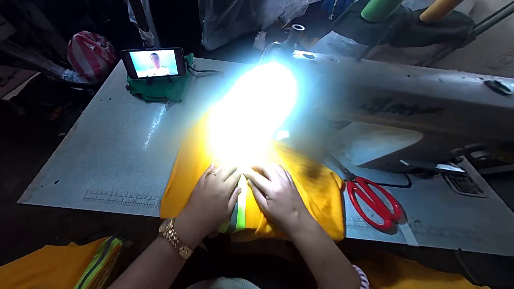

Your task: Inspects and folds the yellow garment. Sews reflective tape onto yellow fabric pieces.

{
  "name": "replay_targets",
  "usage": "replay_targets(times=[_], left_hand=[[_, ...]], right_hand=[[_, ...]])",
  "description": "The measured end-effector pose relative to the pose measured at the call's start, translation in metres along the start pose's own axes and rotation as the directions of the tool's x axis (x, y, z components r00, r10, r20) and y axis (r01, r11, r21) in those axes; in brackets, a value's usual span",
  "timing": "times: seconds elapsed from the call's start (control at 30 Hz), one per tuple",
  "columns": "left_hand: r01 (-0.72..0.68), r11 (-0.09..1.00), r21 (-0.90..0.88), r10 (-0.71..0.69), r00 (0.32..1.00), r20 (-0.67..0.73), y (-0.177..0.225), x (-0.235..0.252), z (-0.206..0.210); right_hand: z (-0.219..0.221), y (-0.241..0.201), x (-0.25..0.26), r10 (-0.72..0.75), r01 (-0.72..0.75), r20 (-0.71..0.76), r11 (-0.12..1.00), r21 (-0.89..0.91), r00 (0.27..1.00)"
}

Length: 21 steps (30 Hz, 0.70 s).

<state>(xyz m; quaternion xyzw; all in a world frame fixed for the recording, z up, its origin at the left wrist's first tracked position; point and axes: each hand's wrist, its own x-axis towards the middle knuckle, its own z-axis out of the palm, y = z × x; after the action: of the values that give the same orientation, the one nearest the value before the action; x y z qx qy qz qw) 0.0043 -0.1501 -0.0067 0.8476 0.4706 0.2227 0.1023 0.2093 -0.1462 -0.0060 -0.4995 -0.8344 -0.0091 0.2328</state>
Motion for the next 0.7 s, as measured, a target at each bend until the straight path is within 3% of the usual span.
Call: replay_targets(times=[0.27, 0.37, 0.5, 0.6, 0.7], left_hand=[[0.055, 0.998, 0.005, -0.055, 0.982, 0.182, -0.020, 0.056, -0.014], [0.066, 0.998, 0.001, -0.065, 0.974, 0.216, -0.024, 0.060, -0.016], [0.056, 0.998, 0.004, -0.056, 0.980, 0.193, -0.026, 0.058, -0.011], [0.033, 0.999, 0.020, -0.036, 0.984, 0.173, -0.028, 0.057, -0.008], [0.032, 0.999, 0.025, -0.037, 0.976, 0.212, -0.027, 0.058, -0.010]], right_hand=[[-0.002, 0.020, 0.050, 0.020, -0.021, 0.042, 1.000, 0.006, 0.999], [-0.008, 0.005, 0.036, 0.134, -0.134, 0.053, 0.991, -0.005, 0.989], [-0.017, -0.001, -0.016, 0.163, -0.163, -0.070, 0.987, 0.008, 0.984], [-0.068, 0.026, -0.035, 0.165, -0.162, -0.181, 0.986, 0.033, 0.970], [-0.154, 0.096, -0.035, 0.169, -0.198, -0.357, 0.979, -0.046, 0.919]])
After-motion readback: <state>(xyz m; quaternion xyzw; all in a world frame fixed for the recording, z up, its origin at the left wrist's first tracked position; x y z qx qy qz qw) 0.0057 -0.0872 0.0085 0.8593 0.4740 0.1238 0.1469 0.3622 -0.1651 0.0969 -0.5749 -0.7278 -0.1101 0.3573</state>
